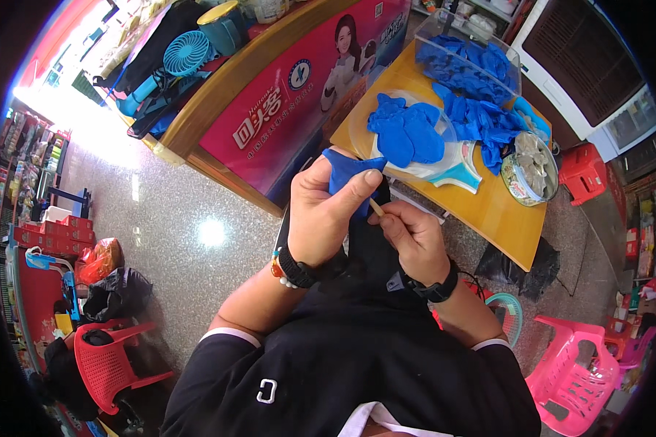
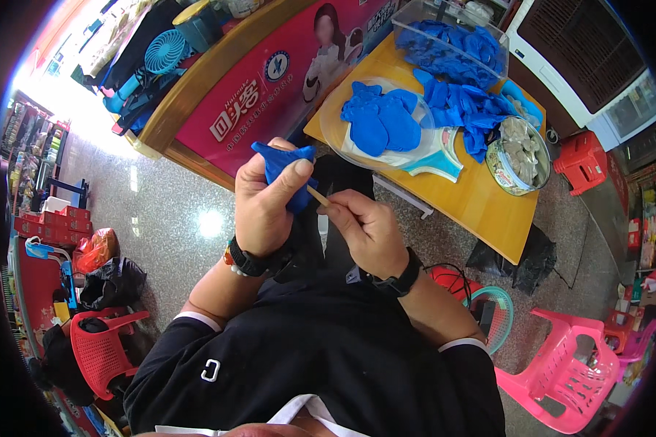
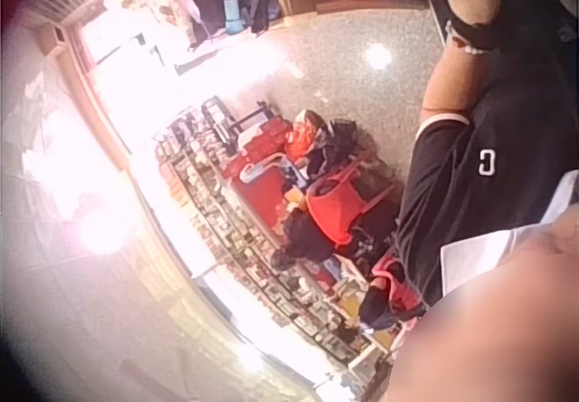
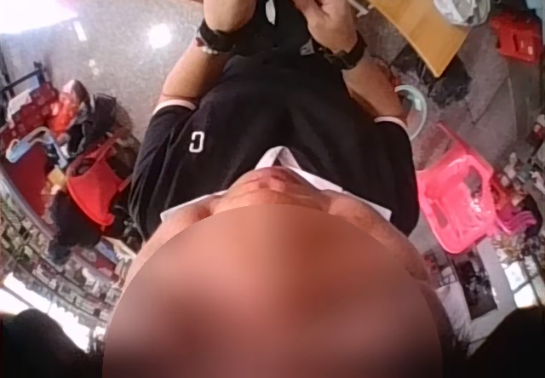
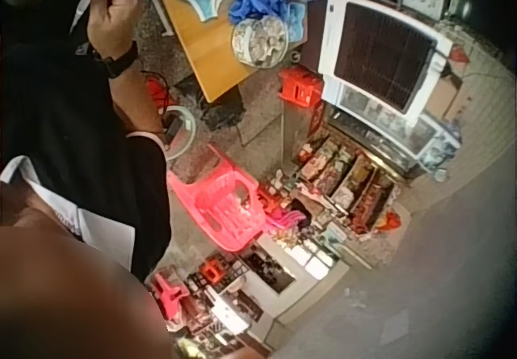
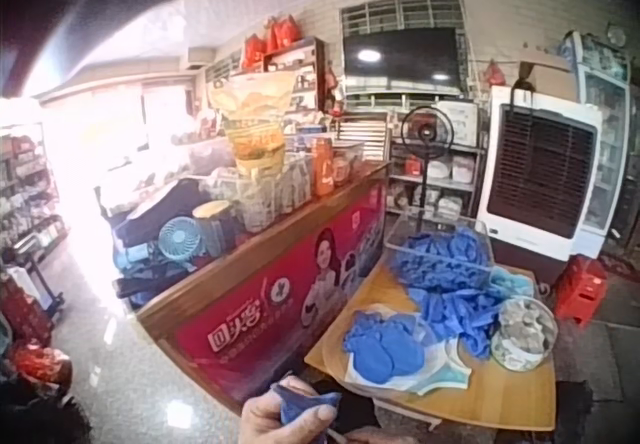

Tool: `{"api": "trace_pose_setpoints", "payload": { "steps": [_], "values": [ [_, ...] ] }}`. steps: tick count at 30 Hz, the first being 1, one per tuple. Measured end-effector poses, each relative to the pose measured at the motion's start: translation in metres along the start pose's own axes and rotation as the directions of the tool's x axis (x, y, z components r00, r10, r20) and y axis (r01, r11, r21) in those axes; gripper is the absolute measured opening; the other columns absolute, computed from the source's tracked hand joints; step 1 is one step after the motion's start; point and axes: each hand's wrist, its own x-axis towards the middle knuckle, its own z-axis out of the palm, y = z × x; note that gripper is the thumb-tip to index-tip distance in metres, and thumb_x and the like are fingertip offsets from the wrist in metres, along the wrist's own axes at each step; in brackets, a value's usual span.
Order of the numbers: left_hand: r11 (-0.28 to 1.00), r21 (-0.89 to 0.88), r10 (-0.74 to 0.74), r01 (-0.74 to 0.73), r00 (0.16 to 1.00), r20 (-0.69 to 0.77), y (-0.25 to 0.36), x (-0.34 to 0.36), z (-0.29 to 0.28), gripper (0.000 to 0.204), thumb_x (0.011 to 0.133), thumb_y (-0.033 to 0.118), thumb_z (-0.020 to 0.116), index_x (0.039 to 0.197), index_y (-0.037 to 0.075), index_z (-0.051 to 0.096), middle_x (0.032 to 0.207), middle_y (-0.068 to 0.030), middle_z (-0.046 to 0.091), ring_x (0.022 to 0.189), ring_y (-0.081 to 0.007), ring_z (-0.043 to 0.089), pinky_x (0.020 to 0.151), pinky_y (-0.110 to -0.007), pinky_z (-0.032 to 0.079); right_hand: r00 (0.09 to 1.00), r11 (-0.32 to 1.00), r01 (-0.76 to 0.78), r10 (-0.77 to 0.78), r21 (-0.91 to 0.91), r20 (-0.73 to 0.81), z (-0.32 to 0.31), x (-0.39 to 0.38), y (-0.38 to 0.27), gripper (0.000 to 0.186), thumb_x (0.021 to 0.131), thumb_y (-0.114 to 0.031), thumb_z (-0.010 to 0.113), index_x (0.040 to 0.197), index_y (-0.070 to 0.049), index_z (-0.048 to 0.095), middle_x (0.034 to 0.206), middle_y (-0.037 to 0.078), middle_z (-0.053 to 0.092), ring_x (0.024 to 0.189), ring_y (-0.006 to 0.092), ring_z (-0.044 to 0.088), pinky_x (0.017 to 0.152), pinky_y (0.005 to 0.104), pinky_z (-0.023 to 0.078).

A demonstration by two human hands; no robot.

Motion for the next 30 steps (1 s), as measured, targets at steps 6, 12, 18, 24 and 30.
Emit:
{"api": "trace_pose_setpoints", "payload": {
  "steps": [6,12,18,24,30],
  "values": [
    [0.998,0.042,0.044,-0.041,0.998,-0.051,-0.003,0.001,-0.004,0.012,0.084,0.011,0.070,0.082,0.004,0.061,0.076,0.0044,0.053,0.066,-0.0034,0.045,0.060,-0.018,0.034,0.999,0.997,-0.041,0.040,0.061,0.017,0.001,0.001,0.001,0.017,0.095,-0.015,0.056,0.095,0.000,0.063,0.069,0.001,0.061,0.056,0.0036,0.047,0.051,0.0198,0.037],
    [0.998,0.054,-0.018,0.017,1.000,0.009,0.007,0.000,0.004,0.013,0.084,0.012,0.070,0.080,0.003,0.060,0.074,0.0046,0.052,0.065,-0.0030,0.045,0.058,-0.018,0.034,0.918,0.787,-0.368,0.221,0.496,0.329,-0.006,-0.001,0.010,0.024,0.098,-0.023,0.049,0.094,-0.002,0.060,0.063,-0.004,0.047,0.051,0.0036,0.037,0.046,0.0194,0.029],
    [0.982,0.165,0.091,-0.090,0.996,0.004,-0.008,0.004,-0.009,0.011,0.085,0.010,0.069,0.088,0.002,0.062,0.080,0.0033,0.058,0.070,-0.0028,0.050,0.062,-0.019,0.040,0.999,0.997,-0.042,0.040,0.062,0.030,0.006,0.002,0.005,0.019,0.096,-0.018,0.052,0.093,-0.001,0.061,0.067,0.001,0.056,0.057,0.0072,0.048,0.052,0.0218,0.037],
    [0.997,0.056,0.062,-0.062,0.998,0.005,-0.006,0.006,-0.006,0.012,0.085,0.008,0.069,0.094,0.002,0.064,0.083,0.0027,0.064,0.075,-0.0024,0.055,0.065,-0.020,0.046,0.999,0.999,-0.029,0.027,-0.046,-0.028,0.003,0.005,-0.003,0.016,0.095,-0.014,0.055,0.092,0.000,0.062,0.080,0.009,0.066,0.070,0.0129,0.062,0.062,0.0264,0.047],
    [0.988,-0.156,-0.036,0.009,0.984,-0.175,0.005,0.019,-0.012,0.023,0.095,0.024,0.057,0.103,0.003,0.064,0.085,-0.0003,0.064,0.070,-0.0046,0.056,0.064,-0.019,0.046,0.992,0.992,-0.117,0.119,0.053,-0.029,0.000,0.001,0.007,0.018,0.095,-0.016,0.054,0.091,0.000,0.062,0.075,0.004,0.064,0.064,0.0089,0.056,0.058,0.0234,0.043]
  ]
}}
